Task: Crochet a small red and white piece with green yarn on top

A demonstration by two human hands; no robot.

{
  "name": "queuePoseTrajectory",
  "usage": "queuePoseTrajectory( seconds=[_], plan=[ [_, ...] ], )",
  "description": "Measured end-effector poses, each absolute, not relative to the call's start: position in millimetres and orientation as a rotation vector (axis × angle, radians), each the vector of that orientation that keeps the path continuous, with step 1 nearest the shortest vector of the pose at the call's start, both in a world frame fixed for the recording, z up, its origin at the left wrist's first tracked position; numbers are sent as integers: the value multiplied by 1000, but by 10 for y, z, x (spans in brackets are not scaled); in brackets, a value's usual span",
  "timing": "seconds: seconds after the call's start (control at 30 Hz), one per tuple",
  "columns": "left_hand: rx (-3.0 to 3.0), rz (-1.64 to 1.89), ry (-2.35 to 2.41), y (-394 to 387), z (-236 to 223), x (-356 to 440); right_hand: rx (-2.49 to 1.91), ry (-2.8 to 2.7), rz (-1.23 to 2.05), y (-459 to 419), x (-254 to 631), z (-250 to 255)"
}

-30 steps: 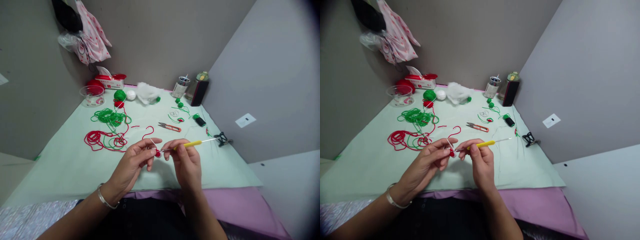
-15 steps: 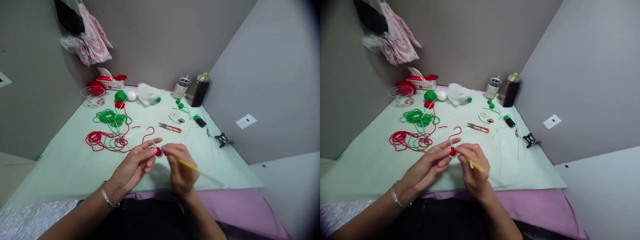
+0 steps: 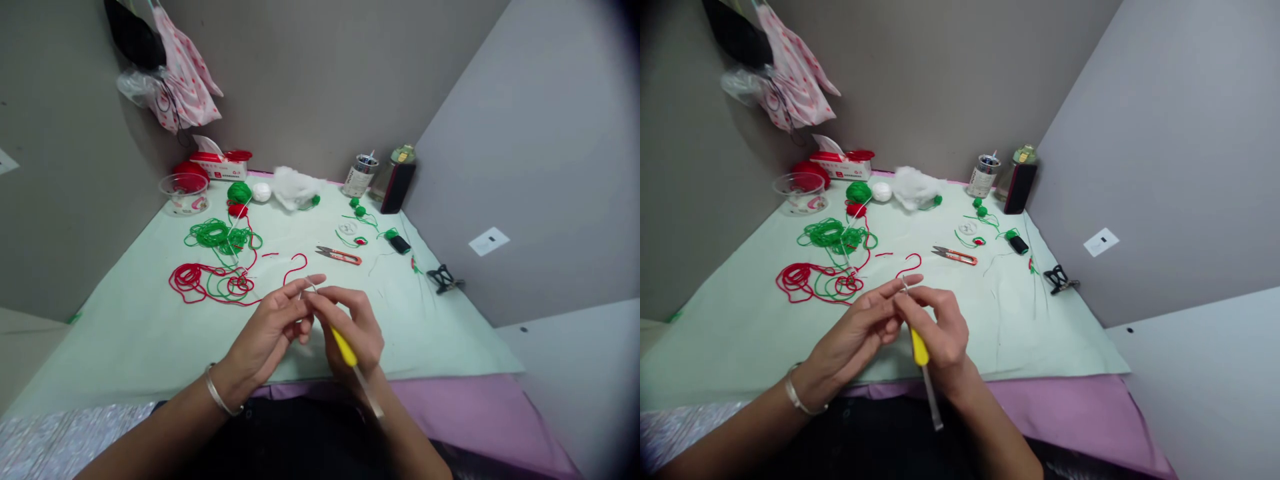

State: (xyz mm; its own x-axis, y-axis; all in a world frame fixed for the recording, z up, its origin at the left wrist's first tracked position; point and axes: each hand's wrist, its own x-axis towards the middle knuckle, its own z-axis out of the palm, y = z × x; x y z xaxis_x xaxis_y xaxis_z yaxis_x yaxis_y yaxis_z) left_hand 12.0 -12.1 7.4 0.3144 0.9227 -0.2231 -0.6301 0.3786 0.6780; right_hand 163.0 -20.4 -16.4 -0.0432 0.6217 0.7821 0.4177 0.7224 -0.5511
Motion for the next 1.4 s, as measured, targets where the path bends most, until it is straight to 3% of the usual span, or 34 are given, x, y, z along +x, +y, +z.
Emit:
queuePoseTrajectory(
  seconds=[0.2,0.47,0.83,1.03,1.4],
  plan=[
    [516,1128,658,-61,76,68,-806,-1277,759,-127,1696,-94],
    [712,1173,729,-126,86,116,-850,-1373,775,-118,1674,-81],
    [784,1183,754,-118,71,96,-662,-984,1269,-27,1703,-81],
    [845,1199,799,-134,44,81,-692,-1181,1053,-99,1758,-63],
    [927,1323,800,-159,-41,133,-761,-1809,133,-217,1752,-49]
  ],
)
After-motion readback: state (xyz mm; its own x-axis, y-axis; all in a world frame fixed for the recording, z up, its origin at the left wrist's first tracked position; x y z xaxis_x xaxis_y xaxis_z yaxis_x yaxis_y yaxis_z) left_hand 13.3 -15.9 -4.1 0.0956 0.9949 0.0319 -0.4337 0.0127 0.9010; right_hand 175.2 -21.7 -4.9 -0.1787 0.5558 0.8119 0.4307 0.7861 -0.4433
